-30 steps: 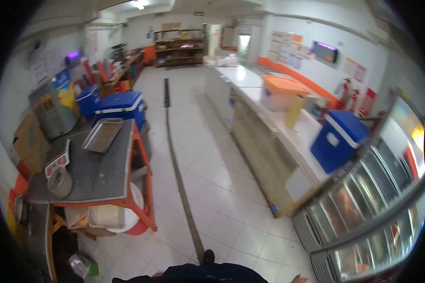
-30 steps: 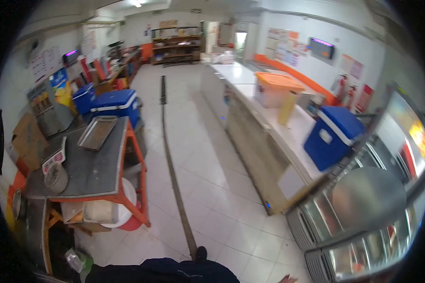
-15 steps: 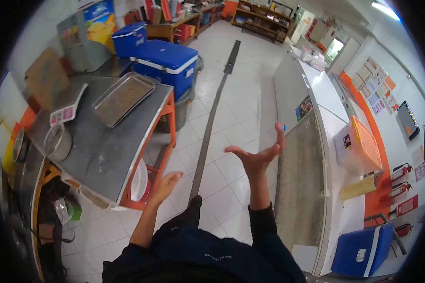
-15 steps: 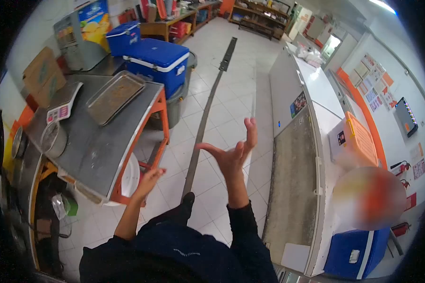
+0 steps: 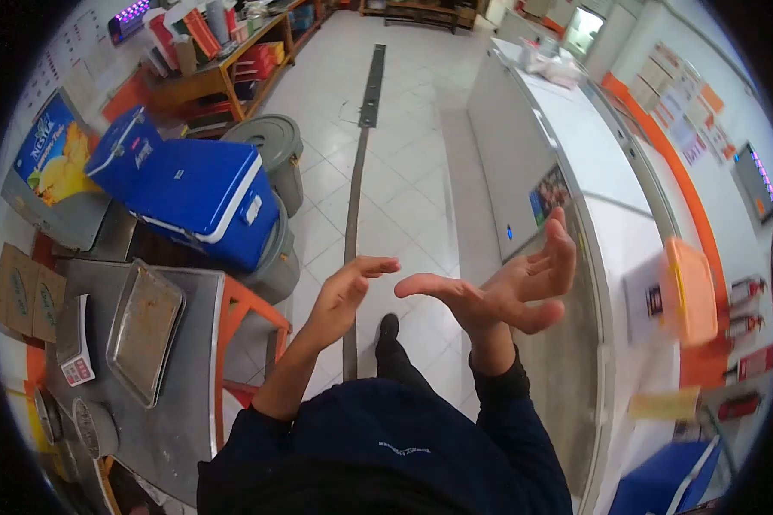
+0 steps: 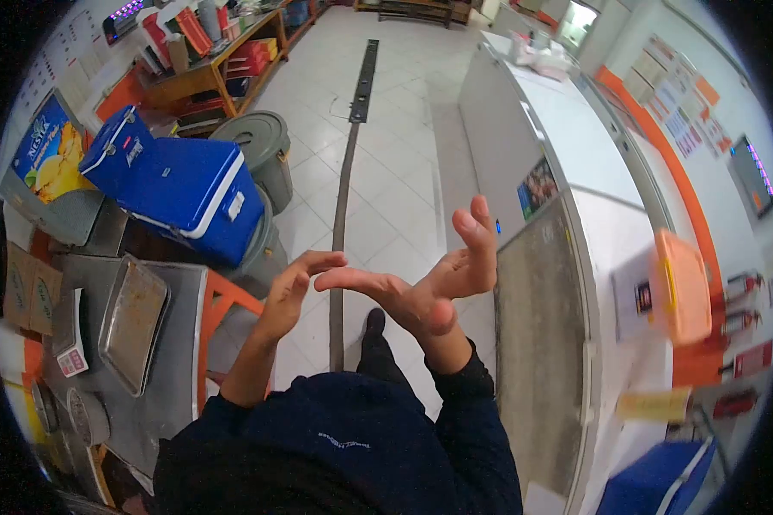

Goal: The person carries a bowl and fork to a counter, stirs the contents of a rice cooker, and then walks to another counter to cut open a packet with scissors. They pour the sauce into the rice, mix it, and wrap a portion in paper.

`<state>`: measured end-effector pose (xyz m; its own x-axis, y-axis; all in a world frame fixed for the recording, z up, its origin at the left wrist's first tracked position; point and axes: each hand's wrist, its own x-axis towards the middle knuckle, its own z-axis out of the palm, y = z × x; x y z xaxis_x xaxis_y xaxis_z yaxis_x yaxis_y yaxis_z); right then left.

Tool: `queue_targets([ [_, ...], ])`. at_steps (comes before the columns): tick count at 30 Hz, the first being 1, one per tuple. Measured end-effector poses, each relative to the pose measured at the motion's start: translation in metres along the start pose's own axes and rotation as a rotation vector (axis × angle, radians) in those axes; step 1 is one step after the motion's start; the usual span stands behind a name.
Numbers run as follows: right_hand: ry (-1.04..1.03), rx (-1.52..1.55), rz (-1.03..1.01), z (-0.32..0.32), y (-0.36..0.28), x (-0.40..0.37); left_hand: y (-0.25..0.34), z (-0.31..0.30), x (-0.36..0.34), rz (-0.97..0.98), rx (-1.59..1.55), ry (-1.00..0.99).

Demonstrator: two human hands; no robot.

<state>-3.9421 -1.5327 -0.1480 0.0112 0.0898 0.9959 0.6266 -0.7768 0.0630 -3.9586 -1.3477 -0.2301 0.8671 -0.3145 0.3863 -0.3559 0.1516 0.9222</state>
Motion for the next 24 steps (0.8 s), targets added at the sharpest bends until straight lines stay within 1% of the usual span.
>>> queue_targets([
  [1, 0.002, 0.034, -0.011, 0.025, 0.025, -0.002, -0.016, -0.010, 0.028, 0.009, 0.076, -0.063],
  [2, -0.193, 0.212, 0.094, 0.053, 0.049, -0.004, -0.032, -0.014, 0.055, 0.029, 0.093, -0.015],
  [4, -0.531, 0.624, 0.315, 0.119, 0.089, -0.019, -0.058, -0.031, 0.107, -0.128, -0.469, 0.011],
  [5, -0.778, 0.675, 0.316, 0.150, 0.103, -0.018, -0.063, -0.048, 0.131, -0.264, -0.511, -0.063],
  [6, -0.985, 0.692, 0.252, 0.186, 0.117, -0.031, -0.079, -0.064, 0.151, -0.302, -0.512, -0.102],
  [8, -1.191, 0.827, 0.147, 0.259, 0.134, -0.063, -0.105, -0.087, 0.182, -0.592, -0.362, -0.031],
  [9, -1.244, 0.983, 0.091, 0.296, 0.141, -0.087, -0.117, -0.096, 0.192, -0.585, -0.362, -0.002],
  [11, -1.304, 1.014, -0.066, 0.354, 0.152, -0.101, -0.145, -0.119, 0.219, -0.782, -0.400, 0.229],
  [12, -1.303, 1.021, -0.100, 0.385, 0.161, -0.110, -0.159, -0.132, 0.234, -0.758, -0.400, 0.250],
  [14, -1.277, 1.078, -0.253, 0.450, 0.187, -0.132, -0.186, -0.160, 0.268, -0.758, -0.498, 0.303],
  [15, -1.262, 1.081, -0.273, 0.479, 0.204, -0.141, -0.199, -0.171, 0.292, -0.767, -0.483, 0.338],
  [17, -1.343, 1.078, -0.256, 0.539, 0.240, -0.148, -0.228, -0.202, 0.349, -0.817, -0.456, 0.379],
  [18, -1.331, 1.067, -0.264, 0.571, 0.263, -0.145, -0.242, -0.223, 0.385, -0.804, -0.446, 0.372],
  [20, -1.472, 0.957, -0.191, 0.621, 0.320, -0.139, -0.267, -0.250, 0.457, -0.850, -0.321, 0.288],
  [21, -1.445, 0.989, -0.095, 0.644, 0.350, -0.127, -0.283, -0.264, 0.494, -0.813, -0.272, 0.296],
  [22, -1.401, 0.956, -0.017, 0.668, 0.383, -0.130, -0.302, -0.278, 0.532, -0.812, -0.292, 0.293],
  [23, -1.358, 0.929, 0.065, 0.689, 0.416, -0.138, -0.325, -0.291, 0.568, -0.710, -0.203, 0.183],
  [24, -1.255, 0.891, 0.101, 0.706, 0.448, -0.140, -0.350, -0.298, 0.599, -0.614, -0.116, 0.079],
])
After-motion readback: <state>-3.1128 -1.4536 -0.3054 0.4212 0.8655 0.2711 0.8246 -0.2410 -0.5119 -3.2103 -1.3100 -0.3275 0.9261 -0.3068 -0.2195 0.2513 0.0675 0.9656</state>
